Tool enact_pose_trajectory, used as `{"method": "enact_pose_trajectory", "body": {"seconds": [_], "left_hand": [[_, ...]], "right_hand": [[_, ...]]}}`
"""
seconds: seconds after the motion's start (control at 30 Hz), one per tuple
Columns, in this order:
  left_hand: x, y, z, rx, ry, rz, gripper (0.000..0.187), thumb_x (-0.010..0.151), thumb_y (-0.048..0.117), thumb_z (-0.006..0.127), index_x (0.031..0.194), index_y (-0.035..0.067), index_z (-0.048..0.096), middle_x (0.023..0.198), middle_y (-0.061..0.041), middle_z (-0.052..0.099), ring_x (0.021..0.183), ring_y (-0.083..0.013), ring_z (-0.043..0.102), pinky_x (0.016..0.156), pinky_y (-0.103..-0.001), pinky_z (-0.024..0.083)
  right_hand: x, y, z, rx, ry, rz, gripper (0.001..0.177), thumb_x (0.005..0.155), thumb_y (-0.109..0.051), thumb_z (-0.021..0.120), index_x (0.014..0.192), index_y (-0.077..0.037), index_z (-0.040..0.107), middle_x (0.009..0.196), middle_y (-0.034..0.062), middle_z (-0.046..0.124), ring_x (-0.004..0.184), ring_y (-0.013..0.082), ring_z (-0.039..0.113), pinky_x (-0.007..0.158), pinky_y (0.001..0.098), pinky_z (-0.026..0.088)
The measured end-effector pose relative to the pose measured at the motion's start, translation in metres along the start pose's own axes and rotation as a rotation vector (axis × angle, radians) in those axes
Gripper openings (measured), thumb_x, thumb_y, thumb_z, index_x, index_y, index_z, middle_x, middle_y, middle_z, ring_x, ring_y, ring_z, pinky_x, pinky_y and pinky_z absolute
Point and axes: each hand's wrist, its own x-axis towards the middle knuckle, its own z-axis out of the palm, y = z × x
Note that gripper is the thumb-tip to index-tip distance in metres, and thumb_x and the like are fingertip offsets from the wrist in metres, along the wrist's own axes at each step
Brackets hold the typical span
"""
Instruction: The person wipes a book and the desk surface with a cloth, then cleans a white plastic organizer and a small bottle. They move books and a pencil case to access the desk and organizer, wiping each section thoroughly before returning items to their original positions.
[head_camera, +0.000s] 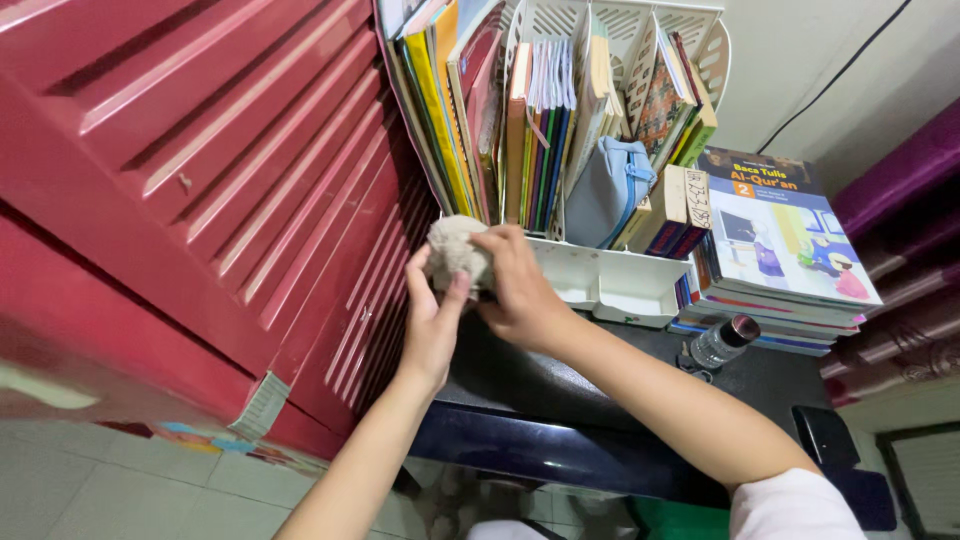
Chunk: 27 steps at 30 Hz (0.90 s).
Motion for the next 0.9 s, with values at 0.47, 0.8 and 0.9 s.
{"method": "enact_pose_trajectory", "body": {"seconds": [0.47, 0.8, 0.9], "left_hand": [[0.096, -0.018, -0.003, 0.832, 0.275, 0.082, 0.043, 0.099, 0.025, 0.058, 0.131, -0.001, 0.047, 0.124, -0.026, 0.061, 0.107, -0.0433, 0.065, 0.095, -0.05, 0.05], [0.102, -0.078, -0.044, 0.276, 0.312, -0.276, 0.044, 0.104, 0.039, 0.052, 0.128, 0.003, 0.06, 0.107, -0.013, 0.072, 0.096, -0.0206, 0.069, 0.085, -0.037, 0.054], [0.097, -0.064, -0.039, 0.056, 0.296, -0.387, 0.04, 0.105, 0.04, 0.048, 0.126, 0.008, 0.06, 0.11, -0.01, 0.071, 0.097, -0.0191, 0.068, 0.086, -0.036, 0.055]], "right_hand": [[-0.008, 0.046, 0.009, -0.4, -0.105, -0.112, 0.065, 0.073, -0.01, 0.081, 0.133, -0.003, 0.059, 0.148, 0.0179, 0.052, 0.138, 0.0389, 0.046, 0.113, 0.0491, 0.035], [-0.011, 0.054, 0.017, -0.422, -0.085, -0.119, 0.061, 0.07, -0.006, 0.08, 0.129, -0.004, 0.065, 0.147, 0.0172, 0.054, 0.135, 0.0395, 0.049, 0.113, 0.0495, 0.038], [-0.009, 0.056, 0.016, -0.4, -0.078, -0.116, 0.058, 0.07, -0.006, 0.08, 0.126, -0.005, 0.066, 0.146, 0.0172, 0.054, 0.134, 0.04, 0.049, 0.113, 0.05, 0.038]]}}
